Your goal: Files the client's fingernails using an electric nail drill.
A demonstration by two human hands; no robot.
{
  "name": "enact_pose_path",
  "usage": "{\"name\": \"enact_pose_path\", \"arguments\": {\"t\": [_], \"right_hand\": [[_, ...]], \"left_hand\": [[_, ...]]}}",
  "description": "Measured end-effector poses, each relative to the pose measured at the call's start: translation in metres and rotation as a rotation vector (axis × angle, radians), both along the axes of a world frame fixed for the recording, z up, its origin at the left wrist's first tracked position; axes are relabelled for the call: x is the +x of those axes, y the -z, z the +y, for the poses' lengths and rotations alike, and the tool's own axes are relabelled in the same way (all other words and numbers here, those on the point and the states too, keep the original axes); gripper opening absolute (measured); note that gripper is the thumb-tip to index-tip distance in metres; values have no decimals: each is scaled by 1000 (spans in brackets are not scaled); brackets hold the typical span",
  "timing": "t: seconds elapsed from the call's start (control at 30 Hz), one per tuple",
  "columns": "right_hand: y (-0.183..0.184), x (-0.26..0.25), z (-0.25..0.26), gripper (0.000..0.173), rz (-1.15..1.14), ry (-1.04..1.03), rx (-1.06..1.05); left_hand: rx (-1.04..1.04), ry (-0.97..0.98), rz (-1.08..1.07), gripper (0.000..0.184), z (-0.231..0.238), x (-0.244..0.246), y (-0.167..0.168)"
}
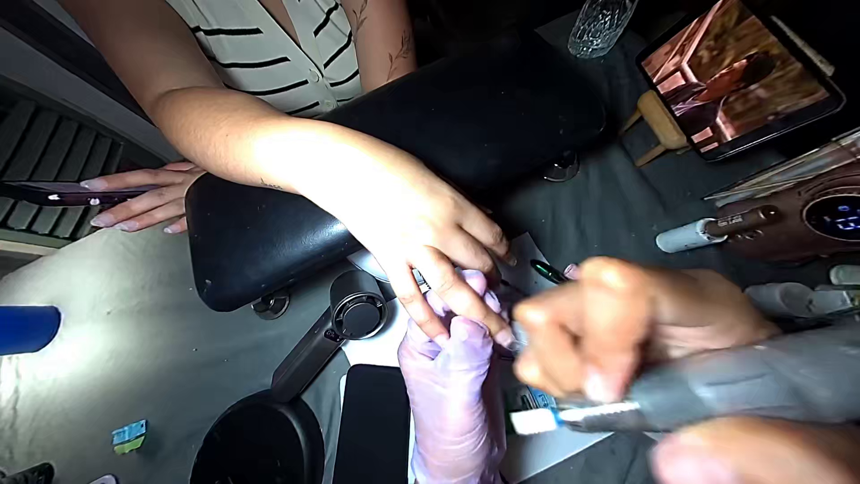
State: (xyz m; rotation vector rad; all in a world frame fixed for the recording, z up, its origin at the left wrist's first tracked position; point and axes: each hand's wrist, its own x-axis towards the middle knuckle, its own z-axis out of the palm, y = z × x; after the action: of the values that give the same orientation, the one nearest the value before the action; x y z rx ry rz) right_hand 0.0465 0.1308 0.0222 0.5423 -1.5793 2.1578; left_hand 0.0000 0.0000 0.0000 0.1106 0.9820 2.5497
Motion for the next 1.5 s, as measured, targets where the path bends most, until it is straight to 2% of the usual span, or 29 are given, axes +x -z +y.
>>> {"name": "enact_pose_path", "arguments": {"t": [0.13,0.2,0.6,0.73,0.8,0.87,1.0,1.13,1.5], "right_hand": [[0,28,14,17,-56,34,-268],[4,34,19,17,-40,76,-313],[11,34,14,16,-71,375,-98],[17,38,5,16,-123,698,163],[15,41,-12,14,-126,797,232],[12,43,-29,16,-118,758,287],[17,39,-54,18,-68,723,201],[16,37,-53,14,-79,704,240],[12,29,-57,19,-115,783,277]], "left_hand": [[106,32,42,23,3,-3,3],[130,34,55,18,4,-4,3],[116,35,101,15,4,-5,3],[144,34,127,13,6,-6,4],[153,49,126,13,5,-5,4],[129,36,97,15,5,-4,3],[54,-18,109,17,6,-4,0],[34,-58,108,17,7,-4,0],[-92,-109,148,14,4,-5,3]]}}
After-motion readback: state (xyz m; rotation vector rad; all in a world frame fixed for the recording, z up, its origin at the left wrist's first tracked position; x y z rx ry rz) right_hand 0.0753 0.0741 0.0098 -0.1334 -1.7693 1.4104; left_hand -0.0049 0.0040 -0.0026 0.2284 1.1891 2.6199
